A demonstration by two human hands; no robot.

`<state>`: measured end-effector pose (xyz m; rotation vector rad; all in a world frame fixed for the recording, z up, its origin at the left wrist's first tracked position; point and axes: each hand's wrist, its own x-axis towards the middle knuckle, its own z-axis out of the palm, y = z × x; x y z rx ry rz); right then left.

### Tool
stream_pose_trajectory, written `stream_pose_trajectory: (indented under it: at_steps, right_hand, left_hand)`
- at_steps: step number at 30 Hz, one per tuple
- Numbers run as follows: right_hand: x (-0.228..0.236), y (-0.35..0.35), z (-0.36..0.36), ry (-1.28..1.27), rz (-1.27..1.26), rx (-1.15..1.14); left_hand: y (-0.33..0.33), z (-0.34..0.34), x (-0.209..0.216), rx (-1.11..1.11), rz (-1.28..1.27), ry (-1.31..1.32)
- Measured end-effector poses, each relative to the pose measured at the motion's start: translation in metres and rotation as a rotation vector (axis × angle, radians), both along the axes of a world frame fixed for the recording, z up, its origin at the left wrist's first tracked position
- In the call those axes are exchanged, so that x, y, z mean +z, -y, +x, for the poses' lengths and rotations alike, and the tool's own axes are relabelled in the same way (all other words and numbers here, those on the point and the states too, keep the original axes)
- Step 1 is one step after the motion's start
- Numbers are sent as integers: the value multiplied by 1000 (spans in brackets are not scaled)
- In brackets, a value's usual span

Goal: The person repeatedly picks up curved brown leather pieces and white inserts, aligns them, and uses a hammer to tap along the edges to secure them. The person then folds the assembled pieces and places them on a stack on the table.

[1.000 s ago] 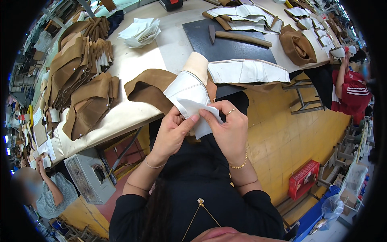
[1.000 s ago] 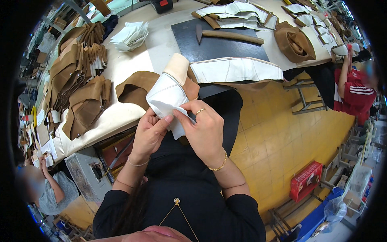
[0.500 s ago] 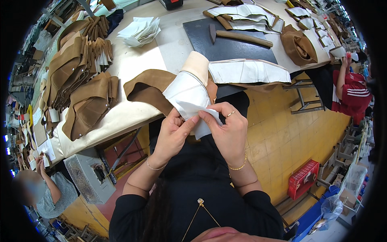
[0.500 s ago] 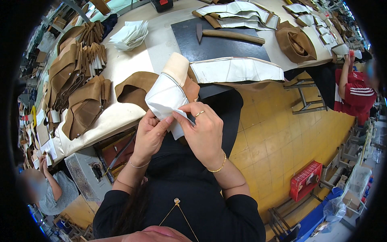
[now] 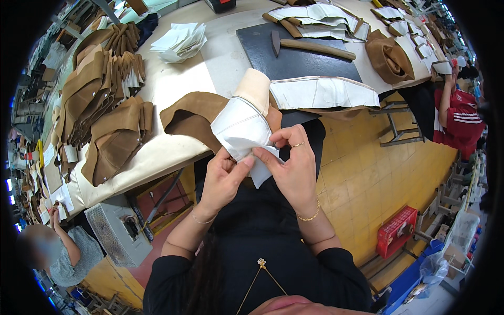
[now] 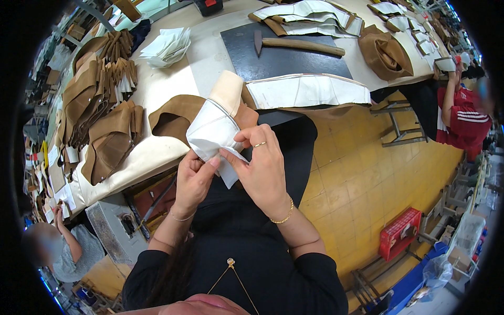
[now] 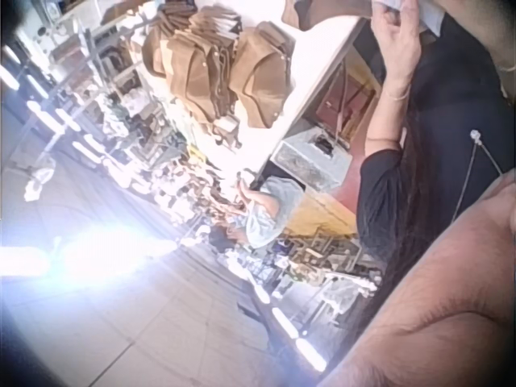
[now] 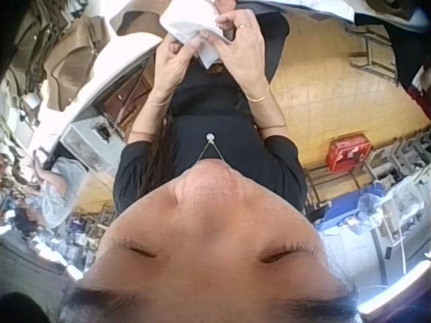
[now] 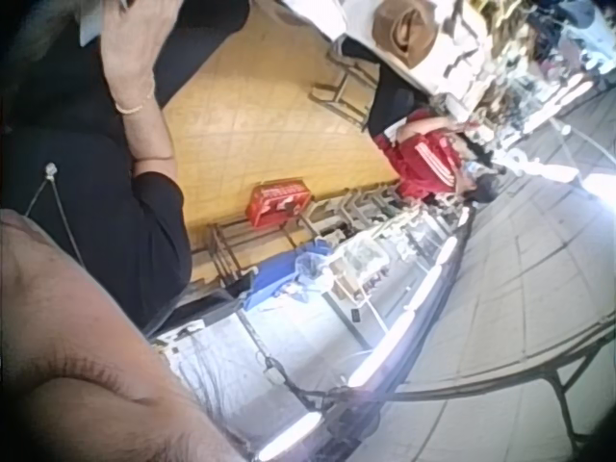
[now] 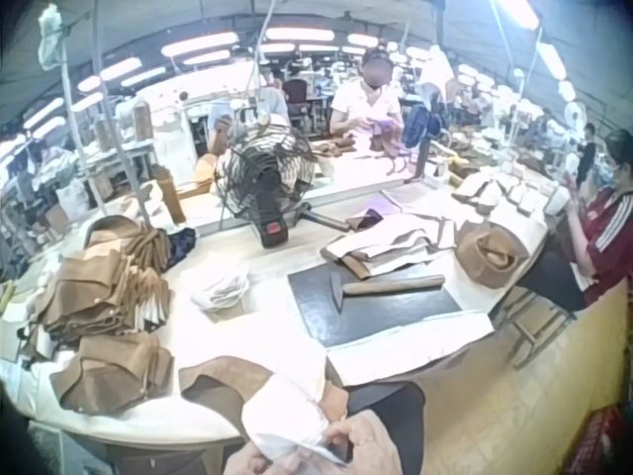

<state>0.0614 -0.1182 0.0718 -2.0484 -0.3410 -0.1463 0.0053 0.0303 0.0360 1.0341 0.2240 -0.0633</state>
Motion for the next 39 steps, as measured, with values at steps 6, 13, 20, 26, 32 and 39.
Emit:
stream_pose_trajectory:
  at_steps: [6,13,20,26,32,39]
  right_hand:
    - [-1,4,1,-68,8,91]
    - [2,37,15,-184,253,168]
    - [-27,17,31,-224,131,303]
    - [-26,8,26,-272,288,320]
    - [-24,10,28,-170,232,353]
    - [-25,9,24,-167,206,352]
  left_hand:
    - [1,4,-7,63,-1,23]
    - [-16,6,-8,78,-86,-53]
    - [-22,0,1,76,-129,-79]
    - [-26,-3,4,115,131,-69]
    - [-27,3,7,78,162,-137]
    - [-13,11,10,103,-57,-89]
